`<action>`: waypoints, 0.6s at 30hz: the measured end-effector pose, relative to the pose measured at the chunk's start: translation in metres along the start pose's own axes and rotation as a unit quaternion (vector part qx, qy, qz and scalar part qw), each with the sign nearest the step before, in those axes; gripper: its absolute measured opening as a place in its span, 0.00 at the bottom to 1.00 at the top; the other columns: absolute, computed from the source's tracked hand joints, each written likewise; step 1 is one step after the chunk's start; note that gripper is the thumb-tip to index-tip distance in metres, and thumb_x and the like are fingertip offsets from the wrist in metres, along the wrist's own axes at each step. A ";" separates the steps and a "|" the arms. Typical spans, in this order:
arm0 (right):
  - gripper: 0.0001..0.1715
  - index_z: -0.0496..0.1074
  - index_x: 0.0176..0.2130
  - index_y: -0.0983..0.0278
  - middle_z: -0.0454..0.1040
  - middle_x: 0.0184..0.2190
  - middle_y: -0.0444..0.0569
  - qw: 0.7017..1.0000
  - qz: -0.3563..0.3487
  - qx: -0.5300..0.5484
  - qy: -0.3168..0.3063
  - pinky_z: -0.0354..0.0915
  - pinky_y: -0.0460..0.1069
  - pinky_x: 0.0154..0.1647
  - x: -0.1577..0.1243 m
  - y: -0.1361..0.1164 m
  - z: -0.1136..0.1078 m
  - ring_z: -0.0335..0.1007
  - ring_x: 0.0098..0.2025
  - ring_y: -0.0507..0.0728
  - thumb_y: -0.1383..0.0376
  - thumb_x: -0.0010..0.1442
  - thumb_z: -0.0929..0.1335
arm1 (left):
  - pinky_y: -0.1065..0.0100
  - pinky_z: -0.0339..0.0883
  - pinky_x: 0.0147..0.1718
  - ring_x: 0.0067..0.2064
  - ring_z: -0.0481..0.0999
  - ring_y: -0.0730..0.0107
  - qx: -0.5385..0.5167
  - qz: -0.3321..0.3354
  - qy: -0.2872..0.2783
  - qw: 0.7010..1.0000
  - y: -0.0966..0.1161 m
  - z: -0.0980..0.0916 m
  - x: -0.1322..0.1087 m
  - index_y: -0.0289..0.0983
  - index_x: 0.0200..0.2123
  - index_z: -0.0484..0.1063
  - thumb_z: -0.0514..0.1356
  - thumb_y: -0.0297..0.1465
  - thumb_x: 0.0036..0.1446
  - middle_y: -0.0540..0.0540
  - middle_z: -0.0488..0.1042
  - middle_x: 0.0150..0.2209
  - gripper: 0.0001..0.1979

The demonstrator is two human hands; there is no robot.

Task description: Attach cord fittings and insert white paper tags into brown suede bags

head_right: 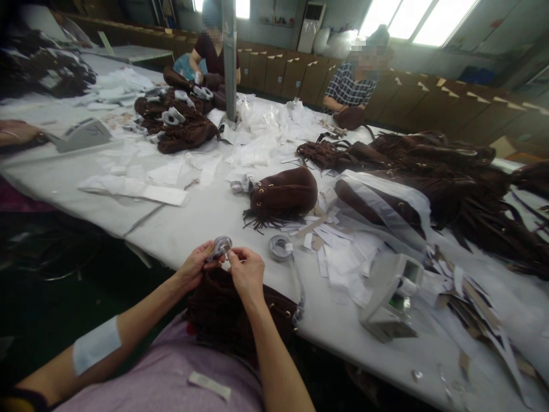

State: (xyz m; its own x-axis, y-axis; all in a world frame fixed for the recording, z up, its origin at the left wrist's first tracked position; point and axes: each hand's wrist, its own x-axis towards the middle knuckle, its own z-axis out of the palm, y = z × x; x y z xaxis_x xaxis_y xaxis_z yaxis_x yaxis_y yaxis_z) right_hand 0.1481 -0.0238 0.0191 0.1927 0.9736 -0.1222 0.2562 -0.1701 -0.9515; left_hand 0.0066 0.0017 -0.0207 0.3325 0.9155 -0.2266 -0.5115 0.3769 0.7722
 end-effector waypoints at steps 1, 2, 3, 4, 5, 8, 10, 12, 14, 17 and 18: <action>0.14 0.76 0.29 0.65 0.76 0.21 0.45 1.000 -0.005 -0.016 0.012 0.62 0.46 0.24 0.000 -0.001 0.000 0.69 0.21 0.53 0.57 0.51 0.67 | 0.81 0.44 0.16 0.16 0.54 0.88 0.005 0.007 -0.002 1.000 0.000 0.000 0.000 0.32 0.32 0.67 0.62 0.40 0.55 0.45 0.73 0.25 0.16; 0.12 0.76 0.28 0.65 0.76 0.21 0.45 0.999 -0.010 -0.028 0.024 0.62 0.46 0.26 0.000 -0.003 0.000 0.69 0.23 0.53 0.59 0.50 0.68 | 0.81 0.45 0.16 0.17 0.56 0.87 0.010 0.013 -0.003 1.000 0.000 0.001 0.000 0.32 0.31 0.66 0.61 0.40 0.55 0.46 0.74 0.25 0.15; 0.11 0.77 0.26 0.64 0.76 0.21 0.45 0.998 -0.015 -0.039 0.036 0.61 0.46 0.27 0.000 -0.004 0.001 0.69 0.24 0.53 0.60 0.49 0.68 | 0.81 0.46 0.16 0.17 0.57 0.87 0.014 0.018 -0.004 1.000 0.000 0.002 -0.001 0.33 0.31 0.65 0.61 0.40 0.55 0.46 0.74 0.25 0.15; 0.10 0.77 0.25 0.64 0.76 0.21 0.45 0.997 -0.021 -0.050 0.046 0.61 0.46 0.28 0.000 -0.005 0.002 0.69 0.24 0.53 0.60 0.49 0.68 | 0.81 0.46 0.16 0.17 0.58 0.86 0.018 0.023 -0.004 1.000 0.000 0.003 -0.001 0.33 0.31 0.65 0.62 0.40 0.55 0.46 0.73 0.25 0.15; 0.10 0.77 0.25 0.64 0.76 0.20 0.46 0.996 -0.027 -0.060 0.055 0.61 0.46 0.28 0.000 -0.006 0.003 0.69 0.24 0.53 0.61 0.49 0.68 | 0.81 0.46 0.16 0.18 0.59 0.85 0.022 0.026 -0.003 0.999 0.000 0.004 -0.001 0.34 0.31 0.64 0.62 0.40 0.55 0.47 0.73 0.25 0.15; 0.10 0.76 0.26 0.64 0.77 0.21 0.46 0.993 -0.047 -0.082 0.075 0.62 0.46 0.29 0.000 -0.005 0.009 0.70 0.24 0.53 0.61 0.51 0.68 | 0.81 0.47 0.16 0.18 0.59 0.85 0.037 0.035 0.001 0.999 -0.001 0.006 -0.001 0.35 0.31 0.63 0.63 0.40 0.54 0.50 0.72 0.25 0.15; 0.10 0.76 0.28 0.64 0.77 0.23 0.47 0.990 -0.056 -0.096 0.091 0.63 0.46 0.30 0.001 -0.004 0.014 0.71 0.25 0.54 0.60 0.52 0.67 | 0.81 0.47 0.16 0.18 0.58 0.85 0.043 0.038 0.011 0.998 -0.003 0.005 -0.001 0.35 0.30 0.63 0.64 0.39 0.52 0.53 0.69 0.23 0.15; 0.11 0.76 0.29 0.64 0.77 0.24 0.48 0.987 -0.068 -0.108 0.100 0.63 0.47 0.31 0.002 -0.003 0.017 0.71 0.27 0.54 0.60 0.53 0.67 | 0.80 0.48 0.17 0.18 0.56 0.86 0.046 0.040 0.024 0.998 -0.005 0.004 0.000 0.35 0.30 0.63 0.65 0.40 0.51 0.56 0.65 0.21 0.16; 0.11 0.76 0.31 0.64 0.76 0.26 0.48 0.986 -0.094 -0.115 0.078 0.63 0.47 0.33 0.002 -0.002 0.016 0.70 0.29 0.54 0.62 0.54 0.65 | 0.80 0.48 0.17 0.18 0.55 0.86 0.048 0.046 0.034 0.997 -0.006 0.003 0.001 0.36 0.30 0.63 0.65 0.40 0.51 0.57 0.63 0.21 0.17; 0.14 0.77 0.37 0.62 0.74 0.30 0.48 0.989 -0.117 -0.088 0.014 0.64 0.47 0.34 0.000 0.002 0.012 0.68 0.30 0.53 0.65 0.54 0.64 | 0.79 0.50 0.18 0.19 0.59 0.84 0.049 0.053 0.039 0.997 -0.005 0.003 0.002 0.36 0.30 0.63 0.65 0.41 0.50 0.55 0.66 0.22 0.17; 0.15 0.76 0.39 0.62 0.73 0.31 0.47 0.992 -0.110 -0.065 0.003 0.65 0.47 0.33 -0.001 0.004 0.011 0.68 0.30 0.53 0.65 0.53 0.64 | 0.79 0.51 0.19 0.21 0.62 0.82 0.055 0.051 0.036 0.997 -0.005 0.003 0.002 0.36 0.31 0.63 0.65 0.42 0.50 0.54 0.68 0.23 0.17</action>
State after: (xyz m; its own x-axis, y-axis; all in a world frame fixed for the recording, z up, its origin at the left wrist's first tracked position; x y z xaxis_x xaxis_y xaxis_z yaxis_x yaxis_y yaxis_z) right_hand 0.1387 -0.0238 0.0127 0.1247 0.9884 0.0862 0.4125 0.0274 -0.9106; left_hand 0.0117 0.0013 -0.0232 0.2227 0.9575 -0.1831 -0.4489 0.2675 0.8526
